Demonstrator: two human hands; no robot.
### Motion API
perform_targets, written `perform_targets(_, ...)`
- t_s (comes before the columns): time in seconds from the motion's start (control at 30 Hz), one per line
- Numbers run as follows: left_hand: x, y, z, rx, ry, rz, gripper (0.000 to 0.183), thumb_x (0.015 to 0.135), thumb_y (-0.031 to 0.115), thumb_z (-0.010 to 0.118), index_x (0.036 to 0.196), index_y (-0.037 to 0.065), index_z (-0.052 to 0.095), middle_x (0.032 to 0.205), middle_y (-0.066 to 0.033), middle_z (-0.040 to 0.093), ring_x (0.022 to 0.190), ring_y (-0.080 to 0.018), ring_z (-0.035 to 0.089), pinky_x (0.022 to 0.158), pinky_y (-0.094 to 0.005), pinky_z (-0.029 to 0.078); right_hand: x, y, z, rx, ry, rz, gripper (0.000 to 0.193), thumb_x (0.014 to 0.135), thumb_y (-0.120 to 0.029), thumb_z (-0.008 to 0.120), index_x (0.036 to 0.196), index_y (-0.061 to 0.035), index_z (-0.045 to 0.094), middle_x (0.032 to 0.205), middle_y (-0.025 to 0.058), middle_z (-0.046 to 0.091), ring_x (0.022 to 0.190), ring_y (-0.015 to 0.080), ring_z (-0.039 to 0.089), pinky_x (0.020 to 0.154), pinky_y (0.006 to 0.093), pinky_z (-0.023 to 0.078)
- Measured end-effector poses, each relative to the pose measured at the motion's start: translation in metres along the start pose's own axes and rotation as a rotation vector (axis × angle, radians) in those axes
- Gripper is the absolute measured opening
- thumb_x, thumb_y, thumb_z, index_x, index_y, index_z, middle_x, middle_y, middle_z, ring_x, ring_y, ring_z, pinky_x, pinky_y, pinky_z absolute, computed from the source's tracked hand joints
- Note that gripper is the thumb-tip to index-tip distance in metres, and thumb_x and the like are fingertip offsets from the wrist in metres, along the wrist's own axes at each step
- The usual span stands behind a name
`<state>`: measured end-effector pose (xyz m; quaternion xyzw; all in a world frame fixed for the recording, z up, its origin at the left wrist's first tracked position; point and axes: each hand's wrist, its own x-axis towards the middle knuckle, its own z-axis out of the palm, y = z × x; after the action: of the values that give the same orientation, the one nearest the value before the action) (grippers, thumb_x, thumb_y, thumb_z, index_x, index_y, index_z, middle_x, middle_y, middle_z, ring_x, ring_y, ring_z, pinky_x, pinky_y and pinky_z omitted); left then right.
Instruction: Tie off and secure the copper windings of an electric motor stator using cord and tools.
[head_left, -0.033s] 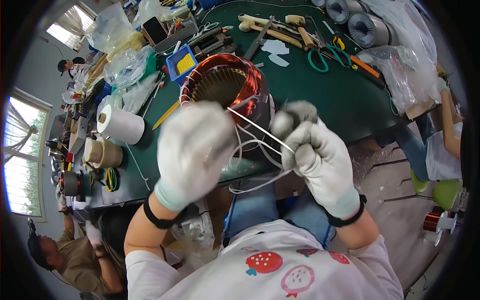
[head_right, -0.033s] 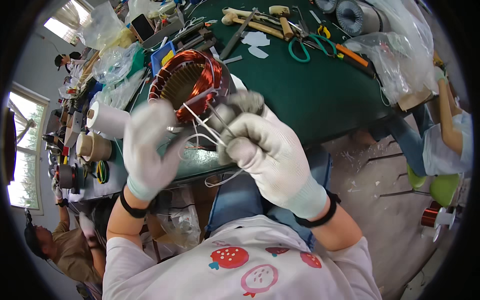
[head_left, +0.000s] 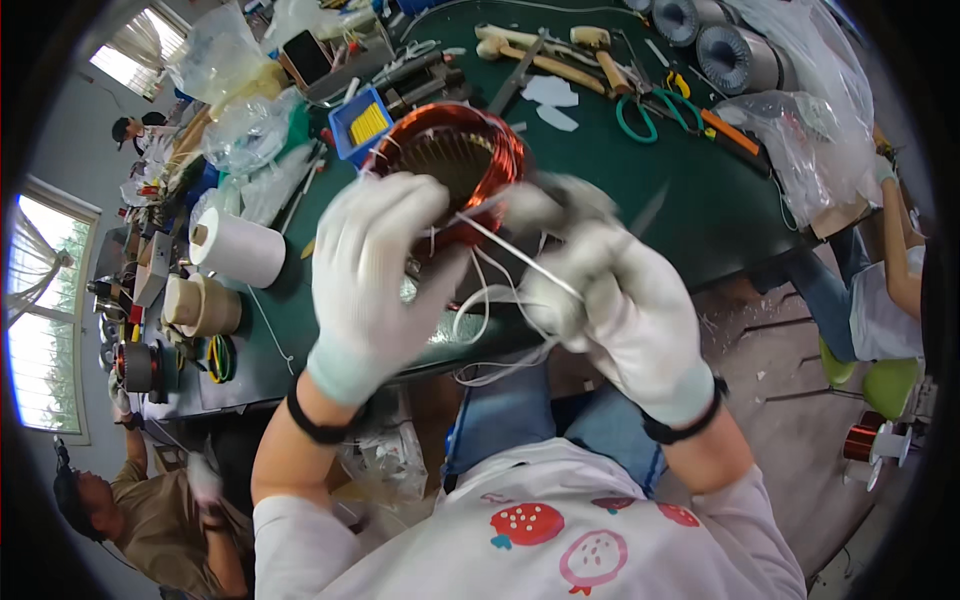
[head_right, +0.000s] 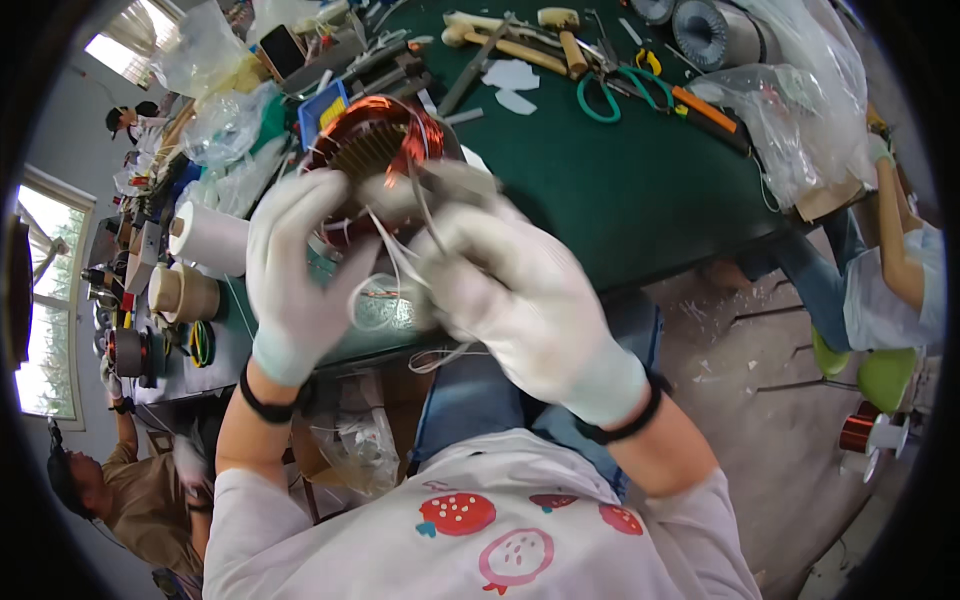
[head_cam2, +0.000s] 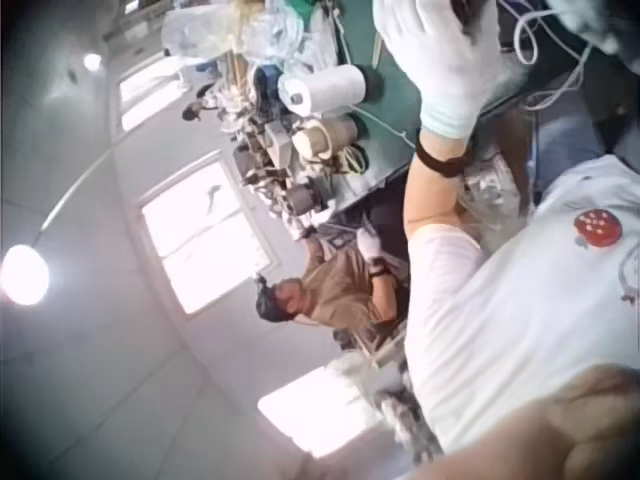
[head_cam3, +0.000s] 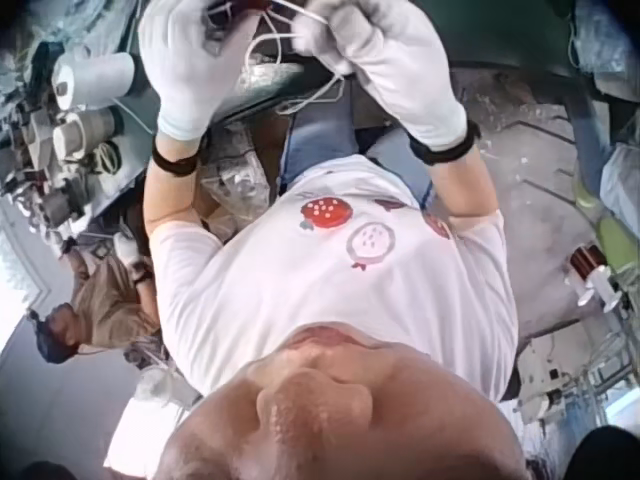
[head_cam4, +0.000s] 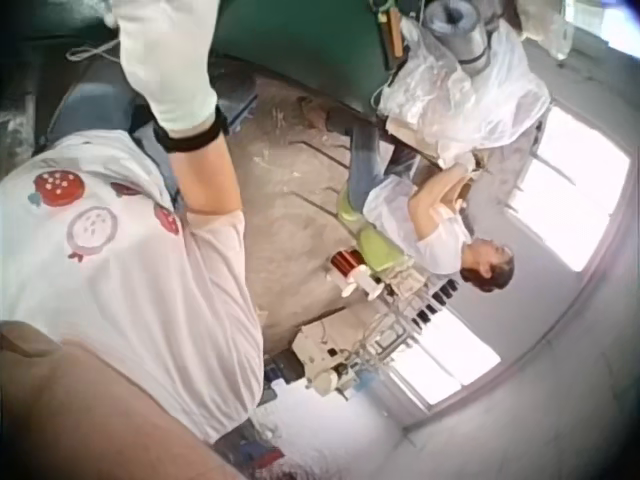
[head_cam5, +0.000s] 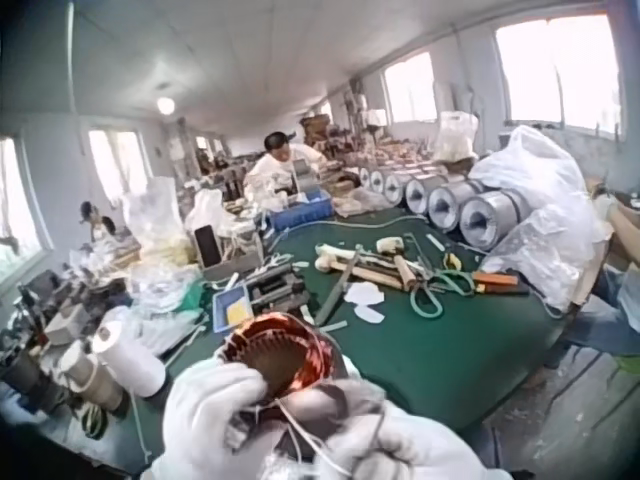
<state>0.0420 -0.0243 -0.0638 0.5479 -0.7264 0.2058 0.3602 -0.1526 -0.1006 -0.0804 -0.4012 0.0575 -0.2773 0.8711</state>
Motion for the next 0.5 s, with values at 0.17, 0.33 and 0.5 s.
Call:
perform_targets(0.17,-0.018,-0.026,0.011,-0.119,0.079,0.042,0.026,0.072,0.014,0.081,0.095,0.008,0.070,0.082,-0.0043,0.069,0.079,-0.0272,0.064,0.090,-0.0423,0.048,-0.007,0.076,-0.016,-0.163,-0.088,-0.144,0.033,0.105,-0.036,0.055,0.099,-0.0037,0.055,0.083,0.0002,0.055,0.068,0.0080,0.048,0.059,0.0217,0.038)
perform_targets(0.33,-0.014,-0.010,0.009,-0.087,-0.049,-0.164,0.043,0.079,0.020,0.076,0.117,0.005,0.061,0.096,-0.0098,0.067,0.088,-0.0317,0.062,0.087,-0.0413,0.047,-0.002,0.083,-0.018,-0.501,-0.006,-0.253,0.026,0.102,-0.023,0.059,0.090,-0.0009,0.055,0.085,0.0053,0.054,0.074,0.0133,0.053,0.071,0.0282,0.046)
perform_targets(0.5,-0.007,0.002,0.014,-0.047,-0.078,-0.222,0.021,0.081,0.016,0.075,0.085,-0.001,0.063,0.078,-0.0130,0.059,0.072,-0.0294,0.057,0.070,-0.0394,0.046,-0.041,0.082,-0.028,-0.398,0.254,-0.270,0.018,0.093,-0.001,0.060,0.111,0.0013,0.063,0.101,0.0091,0.065,0.084,0.0160,0.063,0.071,0.0277,0.053)
